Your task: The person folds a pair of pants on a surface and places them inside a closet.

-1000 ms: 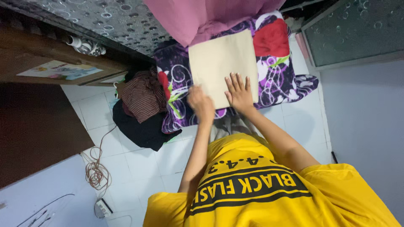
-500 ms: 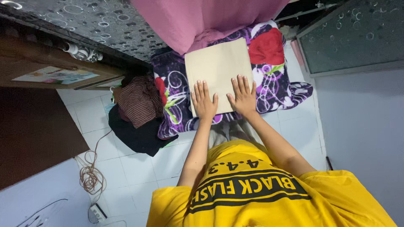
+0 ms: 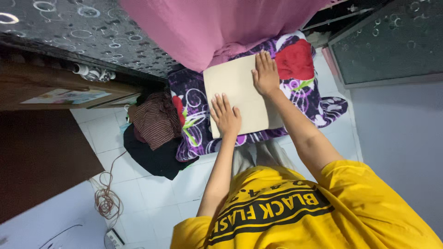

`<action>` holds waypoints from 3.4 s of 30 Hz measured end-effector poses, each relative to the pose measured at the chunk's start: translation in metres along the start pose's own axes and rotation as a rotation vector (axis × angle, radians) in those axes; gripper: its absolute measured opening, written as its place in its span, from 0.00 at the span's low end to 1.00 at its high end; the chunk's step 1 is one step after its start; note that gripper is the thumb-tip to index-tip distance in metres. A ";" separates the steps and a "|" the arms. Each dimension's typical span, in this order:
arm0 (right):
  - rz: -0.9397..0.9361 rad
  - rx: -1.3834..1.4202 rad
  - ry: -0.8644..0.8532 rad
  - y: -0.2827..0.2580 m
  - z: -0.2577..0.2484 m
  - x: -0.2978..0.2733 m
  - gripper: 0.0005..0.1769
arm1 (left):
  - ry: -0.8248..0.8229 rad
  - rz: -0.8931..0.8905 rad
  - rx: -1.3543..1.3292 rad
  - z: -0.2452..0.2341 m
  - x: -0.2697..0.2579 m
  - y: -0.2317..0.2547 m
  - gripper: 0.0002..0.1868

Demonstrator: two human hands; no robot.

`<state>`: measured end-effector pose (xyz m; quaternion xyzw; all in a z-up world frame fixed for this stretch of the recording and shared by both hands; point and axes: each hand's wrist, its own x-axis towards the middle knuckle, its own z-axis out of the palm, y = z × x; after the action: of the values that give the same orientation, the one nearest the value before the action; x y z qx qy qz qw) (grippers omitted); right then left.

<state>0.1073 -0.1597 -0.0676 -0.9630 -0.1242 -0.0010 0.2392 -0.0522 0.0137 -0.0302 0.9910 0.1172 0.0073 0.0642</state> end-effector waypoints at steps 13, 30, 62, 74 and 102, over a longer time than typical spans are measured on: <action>-0.116 0.078 0.135 0.047 0.006 0.063 0.08 | 0.275 -0.080 -0.136 0.040 0.136 -0.015 0.35; 0.149 -0.036 -0.085 0.051 -0.013 0.091 0.24 | 0.286 -0.036 -0.178 0.052 0.179 -0.055 0.12; -0.472 -0.227 -0.433 -0.125 0.013 -0.155 0.28 | 0.110 -0.053 -0.179 0.061 0.132 -0.038 0.32; 0.024 -0.068 -0.046 -0.034 -0.027 -0.184 0.33 | 0.094 0.103 -0.053 0.014 0.021 -0.016 0.40; -0.866 -0.053 -0.381 -0.097 0.009 -0.041 0.35 | 0.212 -0.229 -0.413 0.019 -0.037 -0.051 0.36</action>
<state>0.0436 -0.0822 -0.0329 -0.8116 -0.5558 0.0729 0.1650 -0.0990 0.0518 -0.0556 0.9308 0.2309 0.1276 0.2528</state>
